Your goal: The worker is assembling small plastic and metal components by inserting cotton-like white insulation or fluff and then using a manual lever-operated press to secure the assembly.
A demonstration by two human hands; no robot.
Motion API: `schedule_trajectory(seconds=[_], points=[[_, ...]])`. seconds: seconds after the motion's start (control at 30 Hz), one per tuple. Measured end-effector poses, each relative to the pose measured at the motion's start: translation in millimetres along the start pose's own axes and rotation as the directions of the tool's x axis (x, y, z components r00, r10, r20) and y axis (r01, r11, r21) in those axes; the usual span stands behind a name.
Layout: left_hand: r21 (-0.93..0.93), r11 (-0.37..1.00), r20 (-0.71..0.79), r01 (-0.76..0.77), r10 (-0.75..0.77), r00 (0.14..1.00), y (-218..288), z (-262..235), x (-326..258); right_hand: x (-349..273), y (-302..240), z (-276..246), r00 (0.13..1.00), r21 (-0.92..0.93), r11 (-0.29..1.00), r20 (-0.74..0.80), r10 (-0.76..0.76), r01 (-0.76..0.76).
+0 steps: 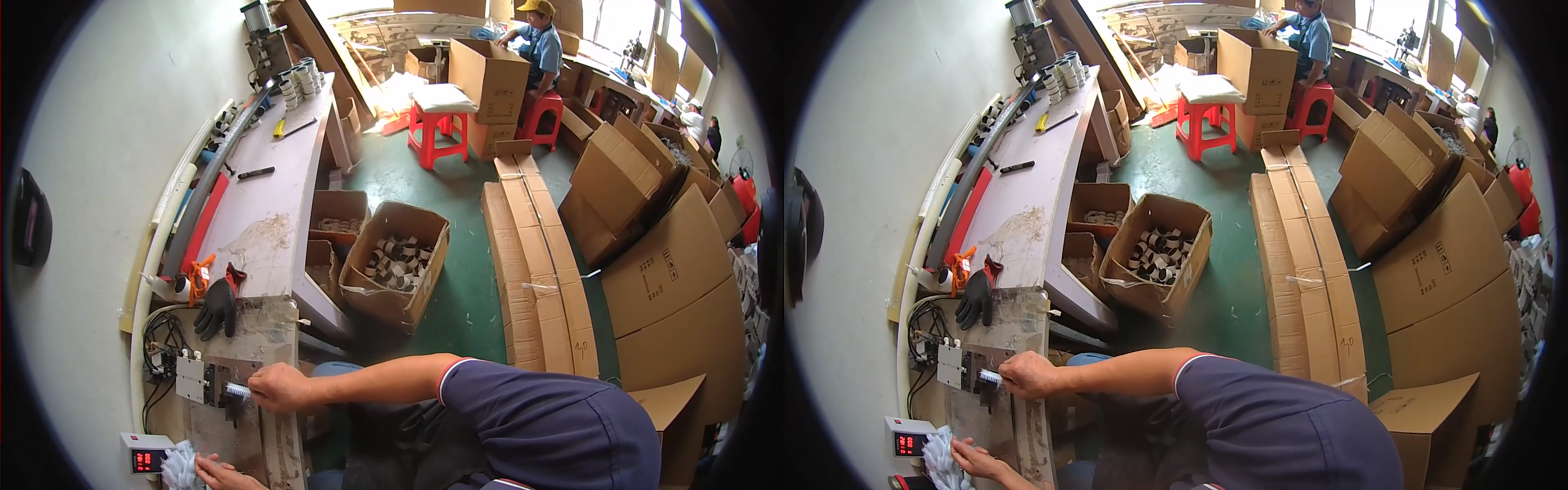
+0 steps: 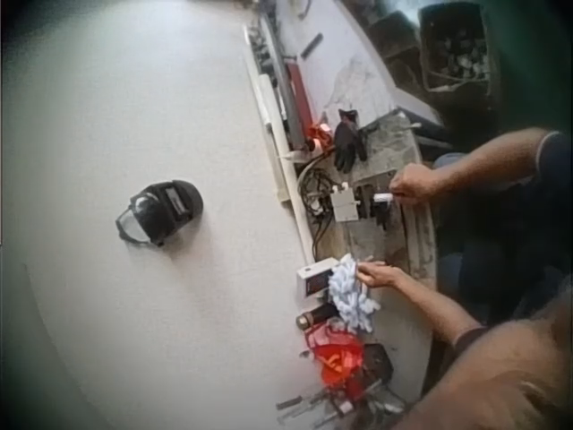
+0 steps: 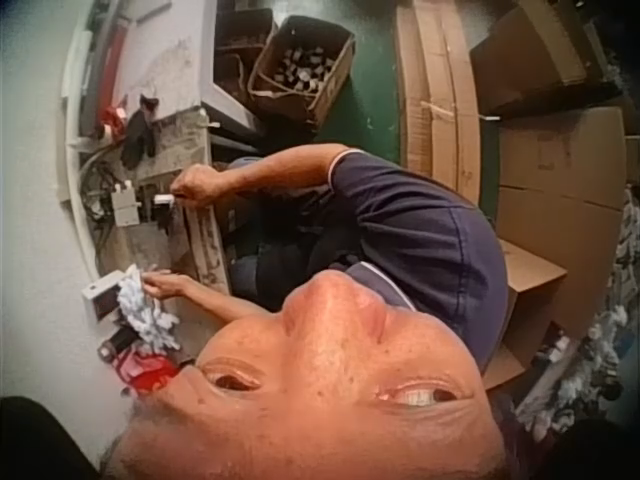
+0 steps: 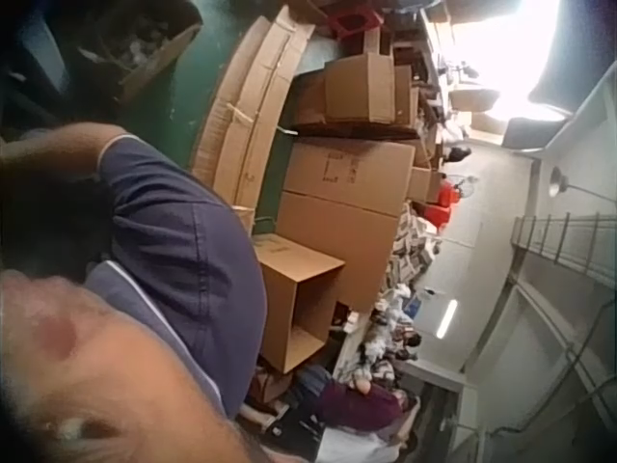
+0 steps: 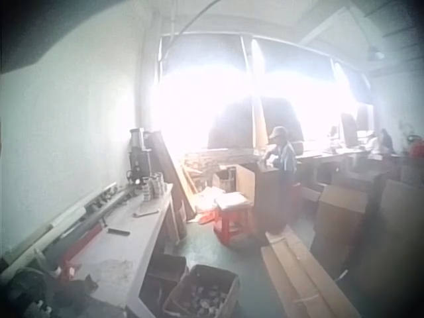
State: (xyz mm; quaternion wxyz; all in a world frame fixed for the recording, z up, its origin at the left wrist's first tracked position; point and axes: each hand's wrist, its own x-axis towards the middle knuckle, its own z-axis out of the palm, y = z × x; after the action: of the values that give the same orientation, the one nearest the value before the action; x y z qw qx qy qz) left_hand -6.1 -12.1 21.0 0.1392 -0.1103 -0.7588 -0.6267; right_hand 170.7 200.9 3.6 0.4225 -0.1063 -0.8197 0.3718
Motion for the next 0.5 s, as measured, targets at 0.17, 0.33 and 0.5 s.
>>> schedule_trajectory(seconds=[0.17, 0.33, 0.5], points=[[0.019, 1.0, -0.01, 0.01, -0.01, 1.0, 4.4, -0.7, -1.1, 0.6, -3.2, -0.1, 1.0, 0.012, 1.0, 0.0, 0.021, -0.021], [0.019, 1.0, 0.001, 0.004, -0.004, 1.0, 3.3, -0.2, -3.6, -0.2, -2.5, -1.1, 0.999, -0.001, 0.999, 0.022, 0.036, -0.036], [0.016, 1.0, 0.0, -0.018, 0.018, 1.0, 5.1, -4.4, -2.8, 0.8, -3.8, 0.5, 0.999, 0.009, 1.0, 0.022, 0.024, -0.024]])
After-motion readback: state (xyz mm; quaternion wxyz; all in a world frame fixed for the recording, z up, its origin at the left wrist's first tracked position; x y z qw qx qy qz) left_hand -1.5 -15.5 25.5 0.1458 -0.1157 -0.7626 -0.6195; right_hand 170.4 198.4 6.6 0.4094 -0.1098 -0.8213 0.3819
